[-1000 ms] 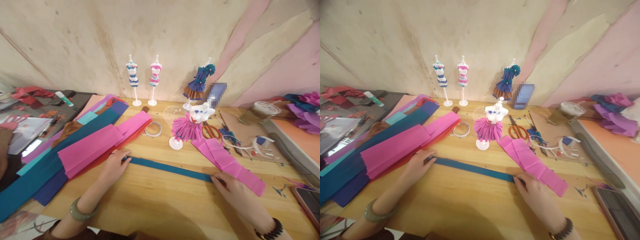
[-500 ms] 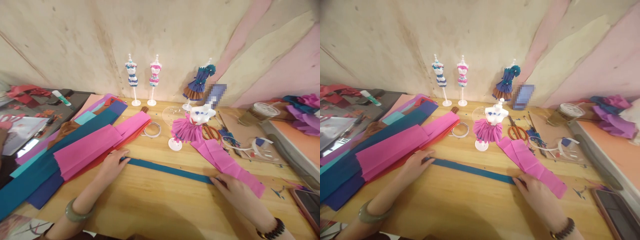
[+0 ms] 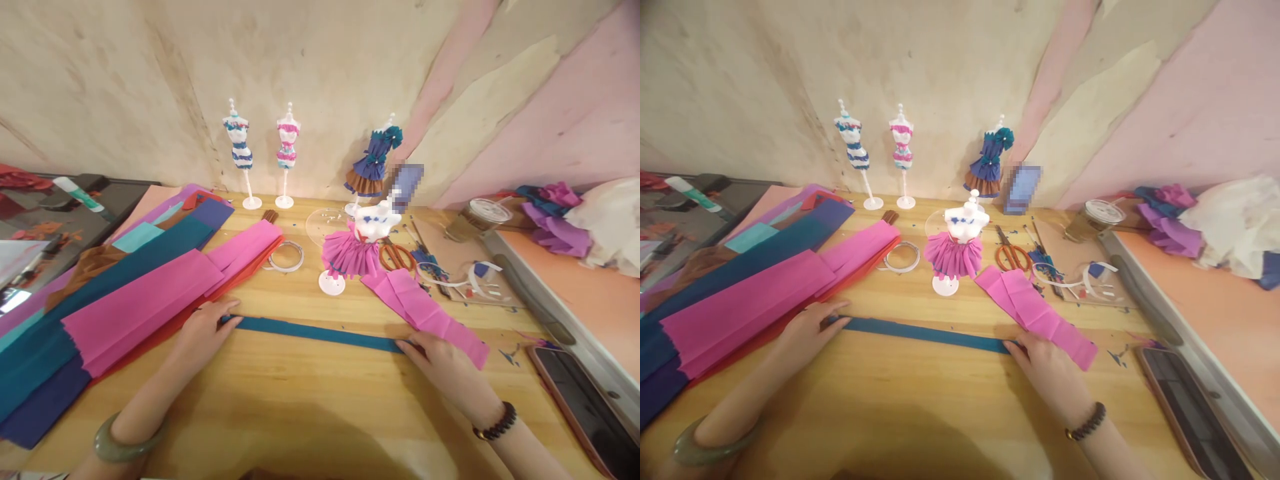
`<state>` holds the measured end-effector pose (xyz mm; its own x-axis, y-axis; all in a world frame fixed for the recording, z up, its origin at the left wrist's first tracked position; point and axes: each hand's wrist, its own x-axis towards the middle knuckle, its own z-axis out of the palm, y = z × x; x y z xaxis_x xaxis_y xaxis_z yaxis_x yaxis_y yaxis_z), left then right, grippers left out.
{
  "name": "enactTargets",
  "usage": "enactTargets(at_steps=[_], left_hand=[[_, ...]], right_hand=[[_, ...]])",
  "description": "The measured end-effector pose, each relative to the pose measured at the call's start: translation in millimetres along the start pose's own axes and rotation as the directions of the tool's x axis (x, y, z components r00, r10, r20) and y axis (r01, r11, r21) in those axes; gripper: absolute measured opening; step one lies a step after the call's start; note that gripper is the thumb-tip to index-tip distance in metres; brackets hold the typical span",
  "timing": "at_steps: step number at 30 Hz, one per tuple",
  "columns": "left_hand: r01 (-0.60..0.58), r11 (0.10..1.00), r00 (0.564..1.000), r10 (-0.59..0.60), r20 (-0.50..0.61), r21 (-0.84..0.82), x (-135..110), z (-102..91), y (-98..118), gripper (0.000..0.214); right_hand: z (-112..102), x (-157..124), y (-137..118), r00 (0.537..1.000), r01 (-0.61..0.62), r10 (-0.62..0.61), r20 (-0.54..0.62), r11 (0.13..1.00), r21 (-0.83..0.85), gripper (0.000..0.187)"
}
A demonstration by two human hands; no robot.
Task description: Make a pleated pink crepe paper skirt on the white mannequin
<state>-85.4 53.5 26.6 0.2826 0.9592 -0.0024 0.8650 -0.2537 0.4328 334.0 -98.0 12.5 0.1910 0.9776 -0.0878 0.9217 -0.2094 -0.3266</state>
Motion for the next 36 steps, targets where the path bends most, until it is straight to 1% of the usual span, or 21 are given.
enactTargets(at_steps=[5, 11, 13, 14, 16, 18, 19, 20, 21, 23, 24, 25, 27, 29, 32, 34, 36], left_hand=[[0.011, 1.000, 1.000, -0.011, 0.005, 0.008, 0.5, 0.0, 0.7, 0.041], [0.002, 1.000, 1.000, -0.002, -0.001, 0.018, 1.1, 0.0, -0.3, 0.040], [0.002, 1.000, 1.000, -0.002, -0.005, 0.022, 1.0, 1.3, -2.2, 0.041], [0.002, 1.000, 1.000, -0.002, -0.011, 0.022, 0.8, 2.0, -3.1, 0.041], [-0.004, 1.000, 1.000, 0.005, -0.023, 0.016, 0.6, 3.2, -4.4, 0.042], [-0.014, 1.000, 0.999, 0.014, -0.034, 0.010, 0.4, 3.9, -5.0, 0.041], [-0.017, 1.000, 0.999, 0.017, -0.037, 0.009, 0.3, 4.0, -5.1, 0.041], [-0.018, 1.000, 0.999, 0.018, -0.038, 0.011, 0.2, 4.0, -5.0, 0.041], [-0.020, 1.000, 0.999, 0.021, -0.039, 0.013, 0.0, 4.0, -5.0, 0.040], [-0.028, 0.999, 0.999, 0.029, -0.039, 0.014, -0.3, 4.1, -4.9, 0.039], [-0.035, 0.999, 0.999, 0.035, -0.039, 0.013, -0.5, 4.3, -4.9, 0.039], [-0.042, 0.999, 0.998, 0.043, -0.039, 0.011, -0.7, 4.6, -5.0, 0.038], [-0.052, 0.999, 0.998, 0.053, -0.044, 0.006, -1.1, 5.7, -5.3, 0.038], [-0.064, 0.998, 0.996, 0.064, -0.055, -0.008, -1.3, 7.1, -5.8, 0.036], [-0.081, 0.996, 0.994, 0.078, -0.077, -0.035, -1.8, 9.3, -6.4, 0.033], [-0.095, 0.994, 0.992, 0.090, -0.086, -0.047, -2.5, 10.4, -6.6, 0.031], [-0.107, 0.992, 0.991, 0.101, -0.090, -0.061, -3.6, 11.1, -6.4, 0.030]], right_hand=[[3.1, -3.5, -1.1, 0.999, -0.020, 0.017, -0.041, 0.998, -0.053, 0.035], [10.8, -5.7, 4.9, 0.994, 0.001, -0.014, -0.107, 0.993, -0.118, 0.040], [11.2, -6.9, 6.9, 0.984, 0.005, -0.034, -0.173, 0.986, -0.167, 0.040], [10.8, -8.1, 6.5, 0.974, 0.019, -0.063, -0.218, 0.980, -0.196, 0.040], [9.6, -11.6, 1.0, 0.939, 0.081, -0.159, -0.305, 0.963, -0.255, 0.038], [10.3, -15.8, -12.4, 0.884, 0.184, -0.290, -0.366, 0.937, -0.298, 0.034], [12.0, -17.6, -22.0, 0.846, 0.238, -0.351, -0.401, 0.922, -0.304, 0.031], [14.8, -18.9, -33.4, 0.795, 0.318, -0.426, -0.431, 0.899, -0.302, 0.029], [18.7, -19.4, -46.0, 0.759, 0.389, -0.484, -0.436, 0.873, -0.293, 0.029], [28.6, -17.5, -73.2, 0.708, 0.506, -0.575, -0.410, 0.818, -0.275, 0.029], [34.2, -15.2, -86.6, 0.698, 0.549, -0.614, -0.368, 0.789, -0.276, 0.032], [39.9, -12.0, -99.3, 0.695, 0.583, -0.646, -0.316, 0.763, -0.278, 0.035], [50.9, -4.1, -120.5, 0.702, 0.614, -0.674, -0.230, 0.736, -0.285, 0.044], [61.1, 4.1, -134.4, 0.709, 0.637, -0.684, -0.169, 0.725, -0.262, 0.052], [73.4, 12.4, -140.3, 0.737, 0.625, -0.663, -0.136, 0.743, -0.239, 0.060], [78.1, 14.0, -135.1, 0.754, 0.603, -0.641, -0.139, 0.761, -0.240, 0.063], [79.1, 12.6, -124.4, 0.758, 0.598, -0.639, -0.131, 0.761, -0.251, 0.066]])
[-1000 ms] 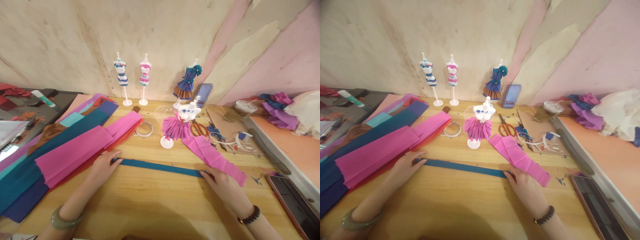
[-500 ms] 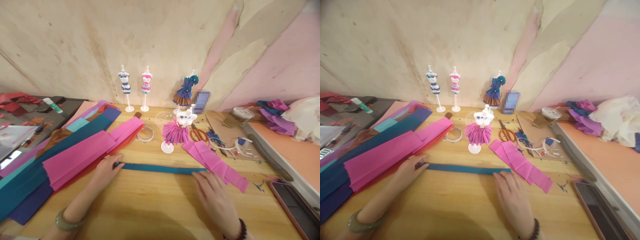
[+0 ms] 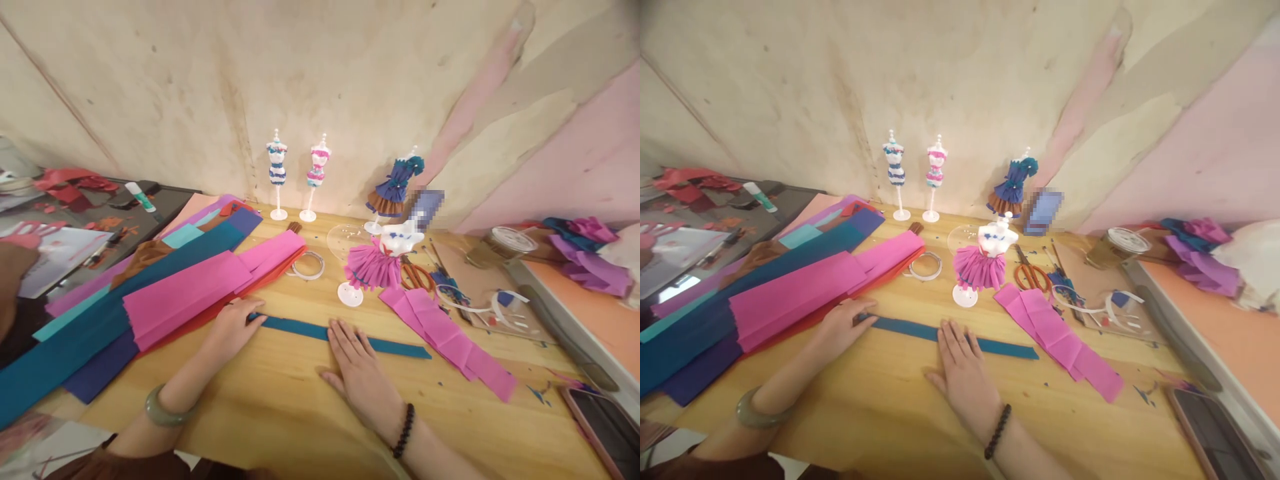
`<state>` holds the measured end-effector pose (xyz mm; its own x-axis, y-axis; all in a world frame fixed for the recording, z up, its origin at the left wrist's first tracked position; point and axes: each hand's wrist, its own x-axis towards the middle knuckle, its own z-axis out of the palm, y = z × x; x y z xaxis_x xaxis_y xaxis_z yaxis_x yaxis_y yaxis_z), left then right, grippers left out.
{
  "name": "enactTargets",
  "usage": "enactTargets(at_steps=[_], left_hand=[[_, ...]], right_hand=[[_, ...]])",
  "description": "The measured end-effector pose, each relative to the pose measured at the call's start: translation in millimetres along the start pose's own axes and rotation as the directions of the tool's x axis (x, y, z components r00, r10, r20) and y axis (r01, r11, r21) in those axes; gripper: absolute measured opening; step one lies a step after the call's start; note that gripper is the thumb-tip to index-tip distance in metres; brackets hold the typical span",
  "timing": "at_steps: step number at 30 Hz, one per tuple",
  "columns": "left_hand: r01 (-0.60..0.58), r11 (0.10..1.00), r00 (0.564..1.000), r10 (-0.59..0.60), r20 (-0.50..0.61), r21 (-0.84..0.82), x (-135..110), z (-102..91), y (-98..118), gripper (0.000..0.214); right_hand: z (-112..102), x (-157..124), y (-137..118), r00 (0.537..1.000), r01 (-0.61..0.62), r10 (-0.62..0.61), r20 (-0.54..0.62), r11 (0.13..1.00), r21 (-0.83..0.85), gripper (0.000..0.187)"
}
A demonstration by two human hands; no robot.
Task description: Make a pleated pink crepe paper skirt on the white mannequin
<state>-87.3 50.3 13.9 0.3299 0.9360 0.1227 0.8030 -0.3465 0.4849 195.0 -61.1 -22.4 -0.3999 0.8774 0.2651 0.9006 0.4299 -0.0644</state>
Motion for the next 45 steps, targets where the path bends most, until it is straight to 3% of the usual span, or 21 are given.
enactTargets(at_steps=[9, 14, 24, 37, 45], left_hand=[[-0.003, 1.000, 1.000, 0.003, 0.017, -0.013, -1.1, -1.1, 2.3, 0.028], [-0.009, 1.000, 1.000, 0.009, 0.023, 0.000, -1.0, 2.3, -3.7, 0.029], [-0.058, 0.998, 0.997, 0.055, 0.058, 0.037, -1.1, -2.7, 0.4, 0.032], [0.077, 0.991, 0.995, -0.084, 0.059, 0.107, -4.6, -9.0, 8.0, 0.032], [0.095, 0.988, 0.992, -0.104, 0.075, 0.125, -2.8, -12.8, 7.7, 0.034]], right_hand=[[-16.9, -64.6, 61.9, 0.996, -0.085, 0.087, 0.003, 0.981, -0.174, 0.080], [-21.7, -91.2, 88.7, 0.991, -0.135, 0.135, -0.014, 0.960, -0.245, 0.078], [-18.0, -93.0, 87.7, 0.986, -0.165, 0.157, -0.054, 0.963, -0.215, 0.078], [-9.5, -94.7, 90.9, 0.988, -0.095, 0.062, -0.140, 0.966, -0.240, 0.078], [-4.7, -94.4, 89.9, 0.982, -0.137, 0.097, -0.162, 0.955, -0.262, 0.080]])
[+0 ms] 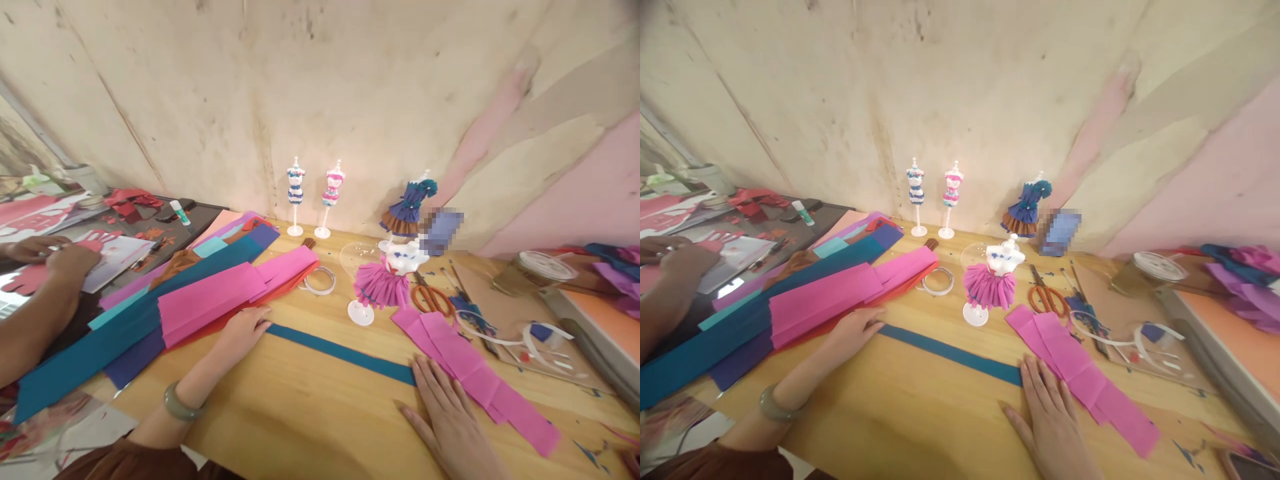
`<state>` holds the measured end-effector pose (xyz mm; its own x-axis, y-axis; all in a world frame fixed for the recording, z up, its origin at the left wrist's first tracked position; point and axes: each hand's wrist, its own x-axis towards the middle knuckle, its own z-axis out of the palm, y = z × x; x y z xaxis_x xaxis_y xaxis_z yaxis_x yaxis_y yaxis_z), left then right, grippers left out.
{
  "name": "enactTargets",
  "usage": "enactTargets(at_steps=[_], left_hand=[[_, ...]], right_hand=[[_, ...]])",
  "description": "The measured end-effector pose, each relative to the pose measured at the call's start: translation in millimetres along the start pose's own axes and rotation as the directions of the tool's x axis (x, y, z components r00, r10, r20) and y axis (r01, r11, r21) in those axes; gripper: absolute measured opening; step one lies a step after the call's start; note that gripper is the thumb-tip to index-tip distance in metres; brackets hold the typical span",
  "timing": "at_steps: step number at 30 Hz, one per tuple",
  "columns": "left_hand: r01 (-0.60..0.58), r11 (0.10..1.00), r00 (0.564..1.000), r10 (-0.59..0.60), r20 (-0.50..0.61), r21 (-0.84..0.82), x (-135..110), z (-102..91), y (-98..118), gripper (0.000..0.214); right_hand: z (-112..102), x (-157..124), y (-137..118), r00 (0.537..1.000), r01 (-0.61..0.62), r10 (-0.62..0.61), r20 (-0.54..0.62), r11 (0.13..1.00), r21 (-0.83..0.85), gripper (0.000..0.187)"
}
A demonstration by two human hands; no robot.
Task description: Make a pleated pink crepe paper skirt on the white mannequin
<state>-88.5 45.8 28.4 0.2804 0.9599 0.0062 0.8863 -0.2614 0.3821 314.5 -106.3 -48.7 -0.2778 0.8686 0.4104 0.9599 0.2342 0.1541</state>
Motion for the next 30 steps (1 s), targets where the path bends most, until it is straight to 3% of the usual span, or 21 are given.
enactTargets(at_steps=[11, 18, 22, 25, 27, 30], left_hand=[[-0.044, 0.998, 0.995, 0.039, 0.091, 0.043, 10.3, -4.5, -9.1, 0.039], [-0.092, 0.986, 0.993, 0.082, 0.081, 0.138, 7.8, -3.3, -10.4, 0.033], [-0.077, 0.967, 0.997, 0.076, 0.014, 0.243, -1.7, -5.9, 0.9, 0.038], [-0.107, 0.937, 0.988, 0.138, -0.070, 0.334, -10.6, 3.5, 26.2, 0.048], [-0.319, 0.879, 0.935, 0.352, -0.034, 0.354, -17.1, 18.2, 51.8, 0.042], [-0.644, 0.718, 0.757, 0.649, 0.079, 0.264, -26.3, 46.0, 92.6, 0.057]], right_hand=[[-1.5, 5.1, -1.8, 1.000, -0.011, 0.011, -0.024, 1.000, 0.004, 0.085], [2.5, 1.7, 0.0, 0.999, -0.034, 0.034, -0.006, 0.998, 0.045, 0.083], [4.9, -0.1, 0.8, 0.999, -0.039, 0.038, 0.014, 0.998, 0.058, 0.084], [4.8, -0.6, 1.3, 0.999, -0.032, 0.031, 0.020, 0.998, 0.054, 0.083], [4.3, -0.8, 1.7, 0.999, -0.026, 0.024, 0.028, 0.998, 0.061, 0.082], [3.6, -0.7, 1.6, 0.999, -0.020, 0.019, 0.030, 0.998, 0.054, 0.082]])
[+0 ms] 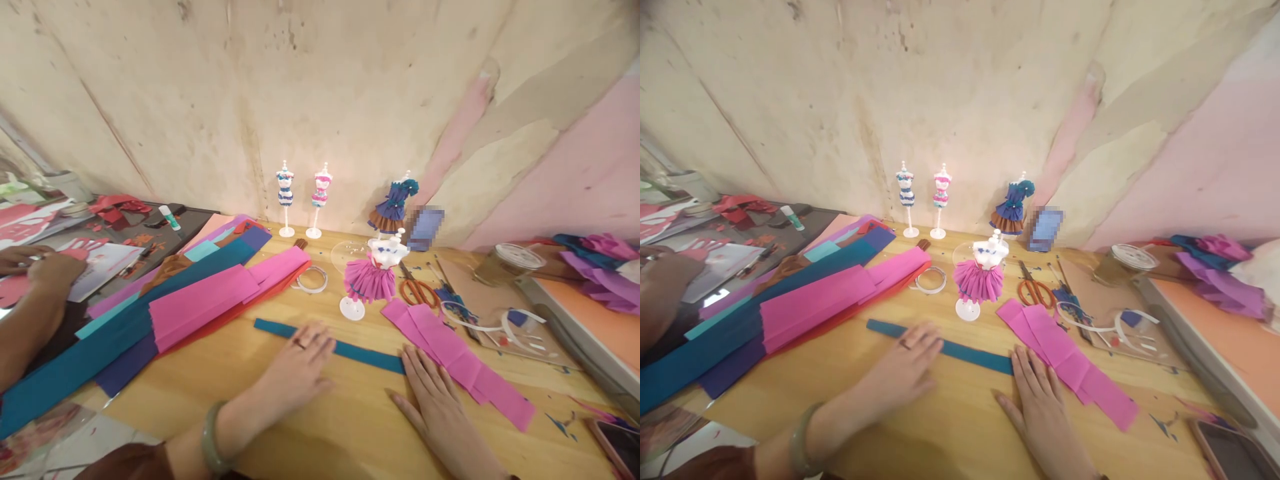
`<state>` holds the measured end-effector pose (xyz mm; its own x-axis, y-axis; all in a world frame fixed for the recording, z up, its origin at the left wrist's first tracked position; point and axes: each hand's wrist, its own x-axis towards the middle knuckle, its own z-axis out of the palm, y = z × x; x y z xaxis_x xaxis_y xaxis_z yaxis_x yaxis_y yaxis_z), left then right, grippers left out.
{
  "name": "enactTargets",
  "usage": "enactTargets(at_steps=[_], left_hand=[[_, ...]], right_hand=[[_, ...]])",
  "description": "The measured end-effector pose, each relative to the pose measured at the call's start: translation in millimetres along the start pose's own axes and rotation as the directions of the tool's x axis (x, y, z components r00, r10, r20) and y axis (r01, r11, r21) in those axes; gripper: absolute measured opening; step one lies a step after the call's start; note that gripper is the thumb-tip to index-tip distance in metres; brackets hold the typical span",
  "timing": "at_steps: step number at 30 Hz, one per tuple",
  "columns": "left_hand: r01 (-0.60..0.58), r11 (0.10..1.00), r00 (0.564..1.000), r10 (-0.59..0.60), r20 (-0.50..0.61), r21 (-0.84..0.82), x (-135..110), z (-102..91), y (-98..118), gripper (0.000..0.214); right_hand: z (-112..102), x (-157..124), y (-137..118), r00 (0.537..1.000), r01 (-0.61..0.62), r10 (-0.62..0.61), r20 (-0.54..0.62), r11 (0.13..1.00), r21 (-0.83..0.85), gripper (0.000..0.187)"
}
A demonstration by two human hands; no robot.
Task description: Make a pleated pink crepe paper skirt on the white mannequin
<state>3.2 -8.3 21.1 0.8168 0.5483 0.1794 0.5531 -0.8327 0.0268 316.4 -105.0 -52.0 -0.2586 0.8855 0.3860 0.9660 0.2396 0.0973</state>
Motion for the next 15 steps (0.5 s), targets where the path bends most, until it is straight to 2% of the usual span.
enactTargets(at_steps=[2, 4, 11, 15], left_hand=[[-0.115, 0.991, 0.993, 0.115, -0.003, -0.064, 11.2, 10.8, 20.9, 0.076], [-0.147, 0.982, 0.989, 0.148, 0.002, -0.118, 17.8, 20.6, 31.4, 0.083], [-0.092, 0.981, 0.993, 0.102, 0.050, -0.170, 18.9, 39.5, 24.2, 0.087], [-0.085, 0.974, 0.992, 0.102, 0.072, -0.212, 18.1, 39.7, 25.2, 0.085]], right_hand=[[-0.5, 0.7, -1.1, 1.000, 0.002, -0.002, -0.004, 1.000, -0.010, 0.081], [-0.9, 1.6, -2.5, 1.000, -0.001, 0.001, -0.002, 1.000, -0.012, 0.080], [-2.4, -1.3, 0.0, 0.998, -0.048, 0.046, 0.037, 0.998, 0.049, 0.079], [-12.5, 3.7, -4.4, 0.994, -0.105, 0.107, -0.016, 0.992, 0.072, 0.076]])
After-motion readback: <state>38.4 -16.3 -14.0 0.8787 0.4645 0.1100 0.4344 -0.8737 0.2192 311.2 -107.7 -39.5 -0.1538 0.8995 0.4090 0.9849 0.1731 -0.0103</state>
